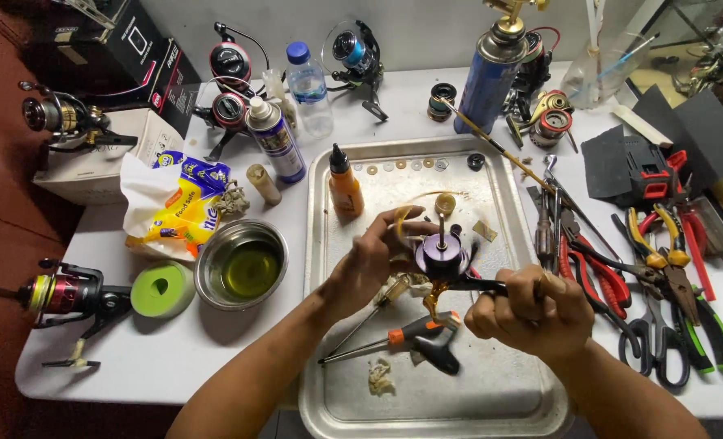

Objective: Finalizing the assembly of a fishing reel by attaching the rotor and tightening the securing nut with a wrench.

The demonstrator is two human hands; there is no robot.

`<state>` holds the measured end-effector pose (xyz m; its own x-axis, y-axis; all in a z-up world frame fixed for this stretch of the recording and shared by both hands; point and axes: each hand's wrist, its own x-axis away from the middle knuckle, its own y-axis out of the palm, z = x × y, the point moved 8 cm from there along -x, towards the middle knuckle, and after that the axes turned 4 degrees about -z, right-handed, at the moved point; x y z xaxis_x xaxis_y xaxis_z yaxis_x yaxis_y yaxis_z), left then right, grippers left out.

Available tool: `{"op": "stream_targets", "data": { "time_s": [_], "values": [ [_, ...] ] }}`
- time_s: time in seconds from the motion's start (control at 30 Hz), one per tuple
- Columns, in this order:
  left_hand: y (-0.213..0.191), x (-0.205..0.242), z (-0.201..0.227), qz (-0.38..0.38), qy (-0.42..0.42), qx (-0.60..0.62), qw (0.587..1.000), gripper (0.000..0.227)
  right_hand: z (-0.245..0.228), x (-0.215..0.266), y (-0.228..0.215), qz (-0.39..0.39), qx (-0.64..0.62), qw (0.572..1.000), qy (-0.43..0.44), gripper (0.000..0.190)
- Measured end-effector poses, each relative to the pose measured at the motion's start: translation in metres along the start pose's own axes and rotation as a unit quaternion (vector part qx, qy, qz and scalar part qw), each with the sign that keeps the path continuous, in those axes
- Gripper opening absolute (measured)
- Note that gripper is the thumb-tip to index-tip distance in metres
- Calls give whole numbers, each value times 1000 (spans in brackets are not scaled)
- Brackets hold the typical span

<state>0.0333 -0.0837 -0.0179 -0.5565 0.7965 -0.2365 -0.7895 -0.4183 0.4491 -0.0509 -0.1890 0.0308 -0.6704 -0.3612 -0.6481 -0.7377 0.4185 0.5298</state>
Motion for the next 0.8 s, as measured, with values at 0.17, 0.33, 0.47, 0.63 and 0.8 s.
{"op": "stream_targets", "data": {
  "time_s": [0.17, 0.33, 0.47, 0.63, 0.8],
  "values": [
    [20, 3, -3, -88, -8, 39, 995, 126, 2, -4, -11, 7, 48, 999, 24, 46],
    [30, 6, -1, -93, 12, 17, 995, 89, 26, 9, -26, 0, 87, 995, 51, 51],
    [27, 11, 15, -55, 84, -94, 991, 64, 26, 9, -25, -14, 232, 969, 89, 45],
    [28, 12, 37, -25, 145, -197, 969, 64, 21, 22, -47, 71, 279, 948, 134, 58],
    [26, 16, 49, 38, 169, -230, 958, 55, 9, 26, -71, 149, 388, 902, 120, 72]
  ]
}}
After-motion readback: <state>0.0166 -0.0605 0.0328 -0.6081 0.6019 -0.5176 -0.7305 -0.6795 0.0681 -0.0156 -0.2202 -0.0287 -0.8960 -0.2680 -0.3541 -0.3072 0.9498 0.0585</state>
